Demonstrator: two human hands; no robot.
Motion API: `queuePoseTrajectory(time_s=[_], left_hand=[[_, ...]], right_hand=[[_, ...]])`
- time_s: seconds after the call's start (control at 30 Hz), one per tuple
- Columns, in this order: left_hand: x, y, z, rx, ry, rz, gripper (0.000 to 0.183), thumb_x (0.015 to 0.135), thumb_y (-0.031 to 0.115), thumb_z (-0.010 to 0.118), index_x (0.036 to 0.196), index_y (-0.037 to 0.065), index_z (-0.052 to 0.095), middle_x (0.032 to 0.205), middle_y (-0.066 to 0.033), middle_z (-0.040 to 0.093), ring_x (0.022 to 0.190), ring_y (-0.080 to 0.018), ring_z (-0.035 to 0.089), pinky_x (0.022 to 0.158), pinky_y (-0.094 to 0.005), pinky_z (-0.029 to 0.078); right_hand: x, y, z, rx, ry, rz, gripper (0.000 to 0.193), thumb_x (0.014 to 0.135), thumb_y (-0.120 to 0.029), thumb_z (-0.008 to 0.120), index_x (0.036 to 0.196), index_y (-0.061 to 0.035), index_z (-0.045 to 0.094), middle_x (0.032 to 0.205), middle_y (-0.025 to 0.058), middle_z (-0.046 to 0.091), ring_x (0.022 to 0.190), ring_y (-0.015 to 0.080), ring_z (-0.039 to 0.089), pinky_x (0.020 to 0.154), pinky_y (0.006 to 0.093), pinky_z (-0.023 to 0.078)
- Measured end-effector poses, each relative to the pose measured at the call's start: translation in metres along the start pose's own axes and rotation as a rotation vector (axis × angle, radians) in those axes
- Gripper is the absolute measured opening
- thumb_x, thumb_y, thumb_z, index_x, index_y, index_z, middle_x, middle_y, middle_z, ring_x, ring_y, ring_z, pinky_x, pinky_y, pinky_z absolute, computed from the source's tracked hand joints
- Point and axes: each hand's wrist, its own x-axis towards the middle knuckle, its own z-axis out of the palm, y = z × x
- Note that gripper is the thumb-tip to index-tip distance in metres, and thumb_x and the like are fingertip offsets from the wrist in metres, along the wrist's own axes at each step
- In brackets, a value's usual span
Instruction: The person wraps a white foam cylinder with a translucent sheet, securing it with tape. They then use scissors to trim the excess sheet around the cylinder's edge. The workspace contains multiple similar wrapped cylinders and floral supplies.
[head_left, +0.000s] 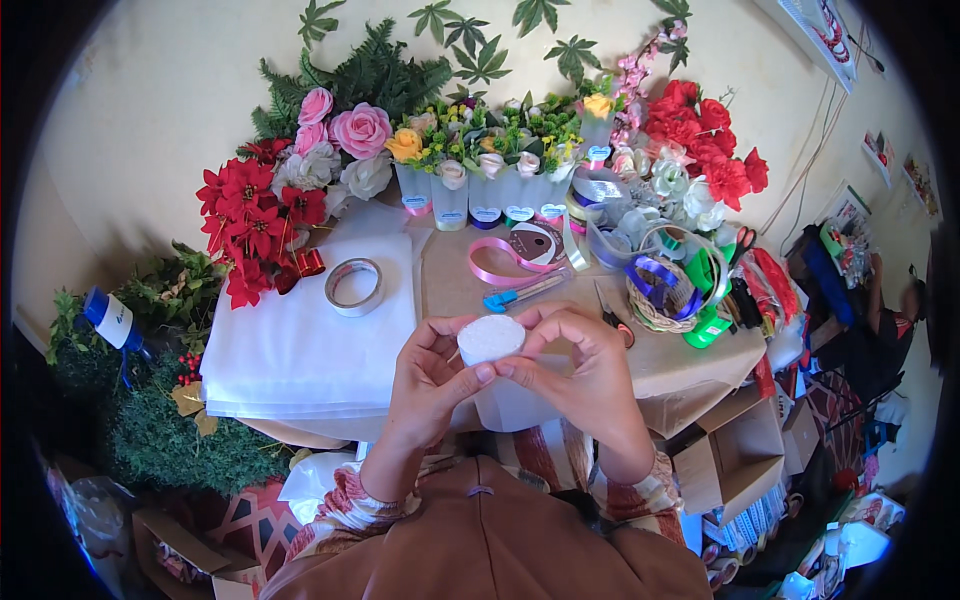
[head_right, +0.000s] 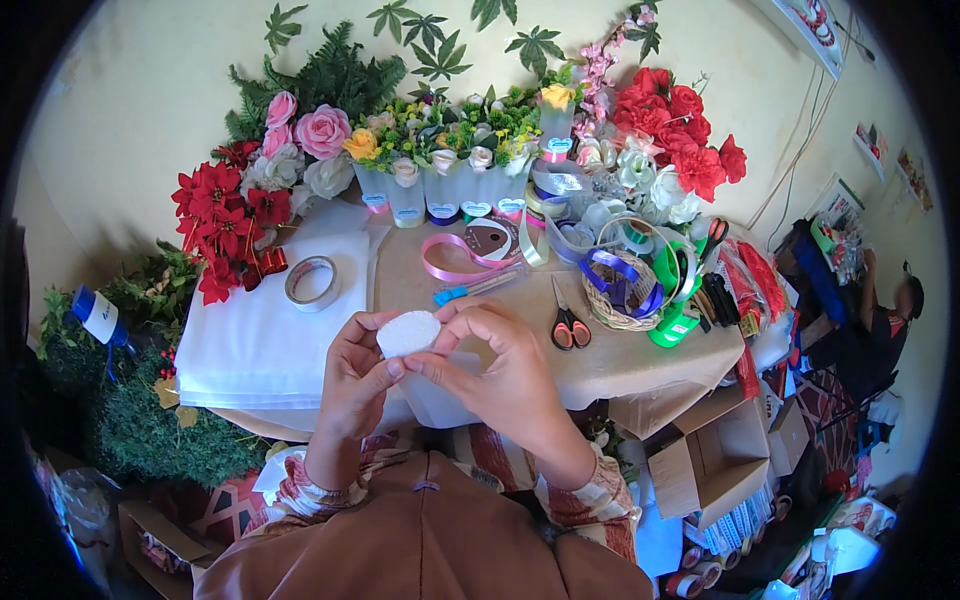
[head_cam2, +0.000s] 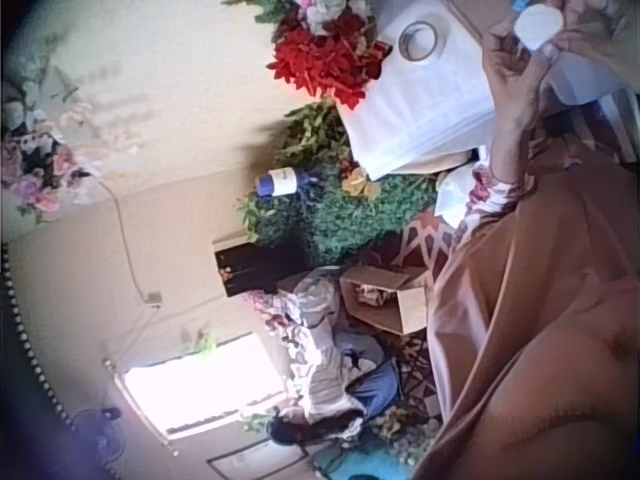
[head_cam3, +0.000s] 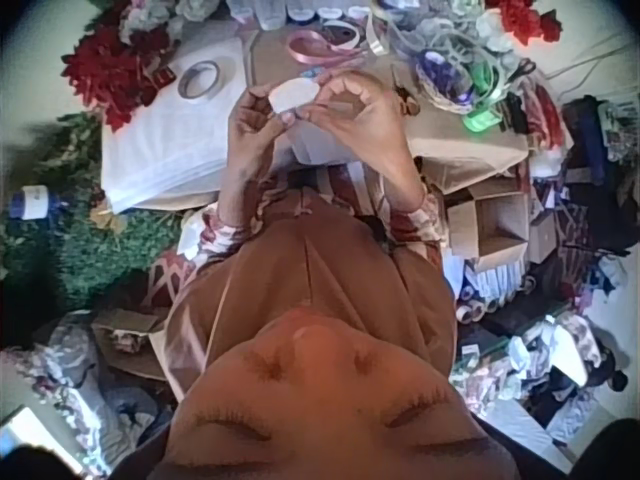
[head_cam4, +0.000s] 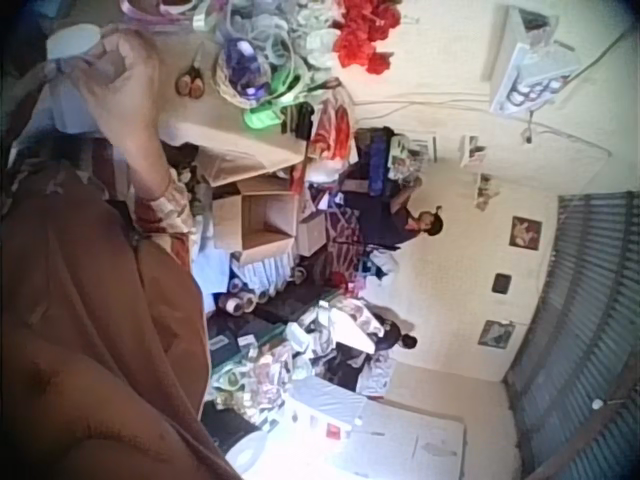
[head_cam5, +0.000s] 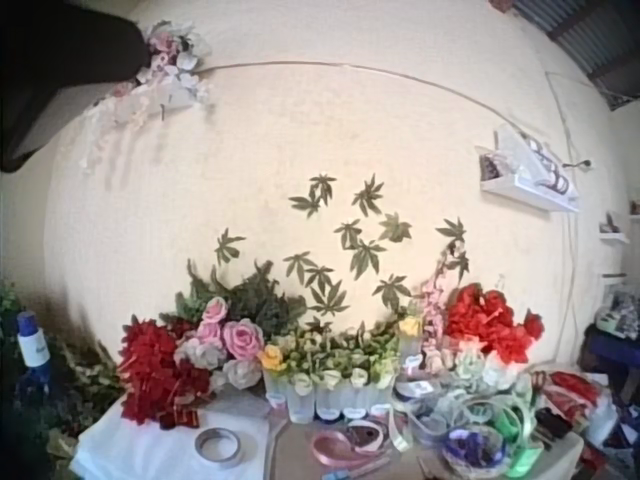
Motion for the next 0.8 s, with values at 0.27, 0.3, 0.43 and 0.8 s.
queuePoseTrajectory(time_s=[0.27, 0.3, 0.43, 0.8], left_hand=[[0.0006, -0.0034, -0.0022, 0.007, 0.007, 0.089, 0.047, 0.075, 0.002, 0.071, 0.114, 0.000, 0.045, 0.115, -0.0133, 0.054, 0.108, -0.0190, 0.053, 0.095, -0.0330, 0.042], [0.0006, -0.0030, -0.0022, 0.002, 0.003, 0.094, 0.047, 0.075, 0.002, 0.071, 0.114, 0.000, 0.045, 0.115, -0.0133, 0.054, 0.109, -0.0190, 0.053, 0.095, -0.0330, 0.042], [-0.0002, -0.0040, -0.0015, 0.034, 0.006, 0.120, 0.050, 0.073, 0.001, 0.072, 0.114, 0.000, 0.045, 0.115, -0.0131, 0.054, 0.109, -0.0189, 0.052, 0.095, -0.0331, 0.041], [0.0013, -0.0033, -0.0042, -0.087, 0.009, 0.061, 0.051, 0.071, -0.001, 0.072, 0.114, -0.001, 0.045, 0.112, -0.0128, 0.056, 0.105, -0.0190, 0.055, 0.094, -0.0337, 0.043]], right_hand=[[-0.0016, 0.0001, -0.0012, 0.147, -0.033, 0.015, 0.014, 0.070, -0.005, 0.075, 0.077, -0.0027, 0.063, 0.096, 0.0121, 0.062, 0.092, 0.0182, 0.060, 0.083, 0.0306, 0.044], [-0.0015, -0.0002, -0.0014, 0.162, -0.037, 0.018, 0.014, 0.070, -0.005, 0.075, 0.077, -0.0026, 0.063, 0.097, 0.0122, 0.062, 0.093, 0.0182, 0.059, 0.084, 0.0305, 0.043], [-0.0014, 0.0023, -0.0018, 0.141, -0.043, 0.000, 0.014, 0.070, -0.005, 0.074, 0.078, -0.0027, 0.063, 0.098, 0.0123, 0.062, 0.093, 0.0181, 0.059, 0.084, 0.0305, 0.043], [-0.0008, 0.0014, -0.0029, 0.210, -0.084, 0.094, 0.013, 0.073, 0.000, 0.072, 0.081, -0.0024, 0.062, 0.106, 0.0128, 0.059, 0.102, 0.0182, 0.054, 0.089, 0.0304, 0.040]])
